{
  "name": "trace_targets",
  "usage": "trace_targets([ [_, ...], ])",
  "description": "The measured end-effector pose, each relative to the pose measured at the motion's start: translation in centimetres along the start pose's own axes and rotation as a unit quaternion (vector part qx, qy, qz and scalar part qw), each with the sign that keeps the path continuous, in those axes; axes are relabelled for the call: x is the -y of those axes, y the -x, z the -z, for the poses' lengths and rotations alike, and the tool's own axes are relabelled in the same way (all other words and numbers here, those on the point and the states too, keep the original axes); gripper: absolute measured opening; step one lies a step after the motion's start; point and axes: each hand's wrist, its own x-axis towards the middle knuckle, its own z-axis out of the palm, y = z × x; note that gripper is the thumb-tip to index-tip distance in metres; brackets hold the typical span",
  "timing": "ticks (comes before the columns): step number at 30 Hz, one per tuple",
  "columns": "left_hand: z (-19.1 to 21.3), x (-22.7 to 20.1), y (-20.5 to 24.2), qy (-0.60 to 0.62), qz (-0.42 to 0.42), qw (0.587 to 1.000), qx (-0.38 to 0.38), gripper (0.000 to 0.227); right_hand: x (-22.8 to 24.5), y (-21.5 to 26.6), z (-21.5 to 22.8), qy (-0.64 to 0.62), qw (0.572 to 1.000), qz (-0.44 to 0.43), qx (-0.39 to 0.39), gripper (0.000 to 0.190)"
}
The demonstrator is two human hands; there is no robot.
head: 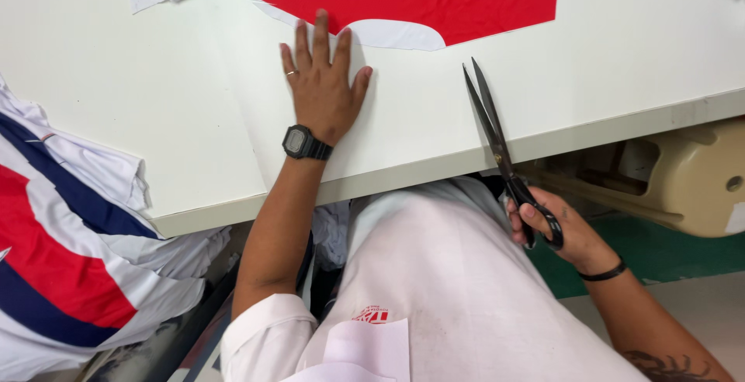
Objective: The person uses large shears to cut a red, white, and blue sports jersey laid flat on a white table. They trim the edges and separate sections of the jersey, moving the fabric as needed to continue cutting.
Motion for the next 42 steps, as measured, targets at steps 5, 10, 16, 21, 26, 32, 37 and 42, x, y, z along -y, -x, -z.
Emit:
trace_targets([
  [5,9.4,-6.7,5.4,0.660,-0.210,0.711,0.124,0.012,0.0,-1.5,-1.6,-0.014,1.000,-0.013,-0.024,0.053],
  [10,13.9,-11.8,12.1,0.828,-0.350,0.274,0.340,0.041,-0.5,-2.9,-2.6,-0.016,0.999,-0.016,-0.044,0.052],
  [16,13.4,-13.8,13.8,0.838,-0.367,0.237,0.327,0.051,-1.5,-2.6,-3.8,-0.034,0.998,0.021,-0.043,0.051],
  [21,13.1,-14.2,14.5,0.831,-0.405,0.228,0.305,0.053,-2.3,-2.6,-4.6,-0.059,0.996,0.016,-0.063,0.047],
  [26,12.9,-14.0,14.5,0.825,-0.424,0.228,0.296,0.054,-2.6,-2.6,-5.3,-0.042,0.994,0.012,-0.096,0.044],
  [32,14.3,-14.2,14.3,0.837,-0.418,0.194,0.296,0.050,-3.1,-2.7,-6.5,-0.037,0.992,0.020,-0.118,0.044],
  [37,15.1,-14.0,13.4,0.848,-0.417,0.178,0.274,0.049,-2.8,-2.6,-6.6,-0.044,0.990,0.001,-0.131,0.041],
  [42,15.4,-13.5,13.3,0.837,-0.439,0.184,0.272,0.051,-3.1,-2.7,-7.0,-0.049,0.990,0.009,-0.129,0.042],
])
